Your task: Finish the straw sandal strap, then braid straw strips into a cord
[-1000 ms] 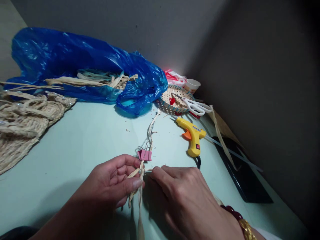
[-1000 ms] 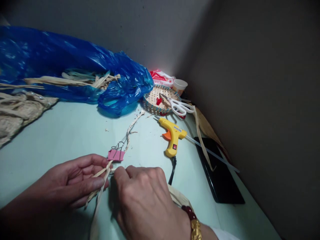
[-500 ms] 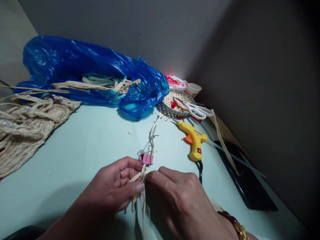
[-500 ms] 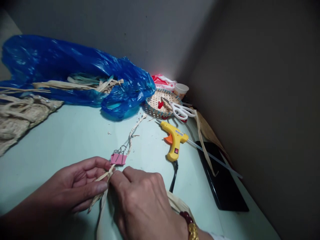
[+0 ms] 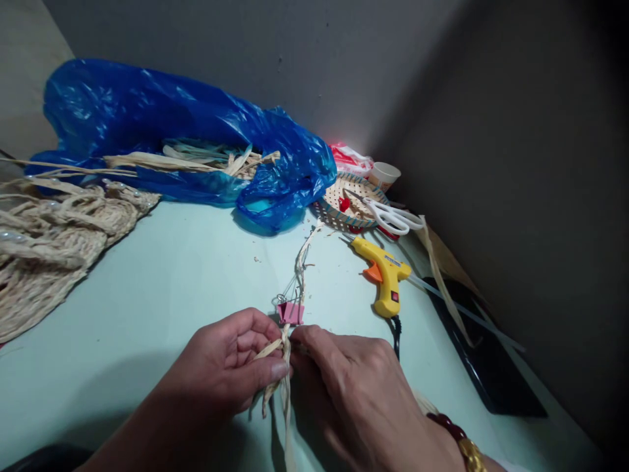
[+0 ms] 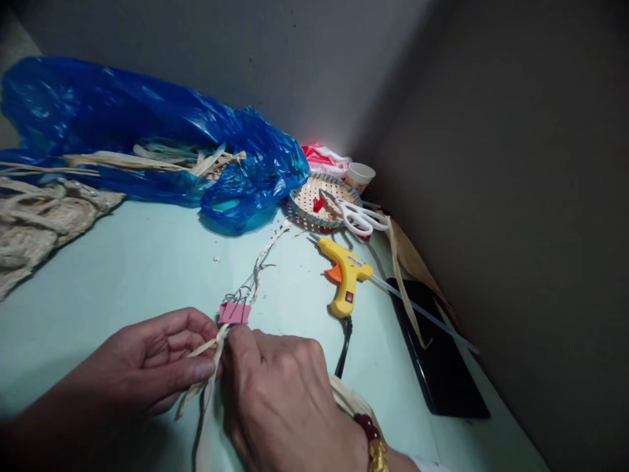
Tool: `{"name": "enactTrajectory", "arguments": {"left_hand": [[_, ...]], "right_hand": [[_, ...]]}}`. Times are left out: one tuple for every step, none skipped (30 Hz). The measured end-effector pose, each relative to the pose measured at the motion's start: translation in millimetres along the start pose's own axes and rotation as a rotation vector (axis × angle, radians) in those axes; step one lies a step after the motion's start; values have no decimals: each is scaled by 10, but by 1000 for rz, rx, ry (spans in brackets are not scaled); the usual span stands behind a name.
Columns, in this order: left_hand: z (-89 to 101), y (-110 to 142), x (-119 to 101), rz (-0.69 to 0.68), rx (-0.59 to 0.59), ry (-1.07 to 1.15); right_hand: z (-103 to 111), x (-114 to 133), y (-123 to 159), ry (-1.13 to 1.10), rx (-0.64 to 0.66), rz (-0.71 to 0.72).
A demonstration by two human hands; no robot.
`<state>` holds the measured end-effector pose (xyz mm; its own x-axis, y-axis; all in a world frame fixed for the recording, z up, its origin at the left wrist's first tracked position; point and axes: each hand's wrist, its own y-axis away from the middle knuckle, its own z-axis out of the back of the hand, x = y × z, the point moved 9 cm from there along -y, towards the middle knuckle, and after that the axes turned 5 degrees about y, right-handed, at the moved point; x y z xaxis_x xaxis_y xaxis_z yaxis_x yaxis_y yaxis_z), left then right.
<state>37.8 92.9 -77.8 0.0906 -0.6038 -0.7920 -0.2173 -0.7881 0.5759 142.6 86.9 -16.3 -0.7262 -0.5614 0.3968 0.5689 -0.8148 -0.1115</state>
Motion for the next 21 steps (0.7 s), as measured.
{"name": "enactTrajectory", "arguments": {"left_hand": [[-1, 0, 5, -4, 4, 12], [-11, 2, 13, -6, 21, 32], [-25, 5, 20, -7, 44, 56], [-43, 9, 26, -8, 72, 76], [-59, 14, 26, -11, 97, 91], [-66, 19, 23, -17, 110, 94], [-58, 21, 16, -25, 106, 81], [-40, 23, 3, -39, 87, 58], [-19, 26, -18, -59, 63, 25], [-1, 29, -46, -85, 39, -17], [10, 33, -74, -110, 21, -63], [11, 38, -97, -130, 13, -110], [7, 41, -114, -143, 12, -155], [2, 44, -128, -154, 12, -198], [5, 47, -142, -164, 4, -243], [13, 52, -163, -182, -10, -290], [24, 58, -191, -208, -26, -334], [31, 64, -220, -235, -41, -378], [34, 69, -242, -256, -48, -417], [32, 71, -255, -268, -45, -444], [24, 70, -261, -273, -32, -453]], "right_hand": [[2, 2, -8, -5, 3, 3], [12, -2, -16, -23, 4, -1], [22, -14, -22, -49, 7, -15], [27, -33, -27, -75, 17, -38], [28, -53, -30, -99, 29, -64], [27, -71, -31, -120, 44, -90], [22, -81, -31, -141, 61, -108], [15, -89, -29, -159, 78, -123], [14, -94, -28, -175, 88, -135], [13, -96, -27, -192, 94, -141], [13, -98, -26, -209, 98, -146], [15, -101, -25, -227, 99, -150], [18, -103, -26, -246, 98, -152], [25, -103, -29, -266, 94, -150], [29, -99, -32, -283, 93, -145], [33, -100, -36, -294, 91, -145], [36, -100, -40, -301, 92, -144], [40, -98, -44, -304, 91, -141], [44, -96, -48, -307, 92, -139], [46, -94, -50, -309, 92, -138], [51, -91, -52, -310, 91, -136]]}}
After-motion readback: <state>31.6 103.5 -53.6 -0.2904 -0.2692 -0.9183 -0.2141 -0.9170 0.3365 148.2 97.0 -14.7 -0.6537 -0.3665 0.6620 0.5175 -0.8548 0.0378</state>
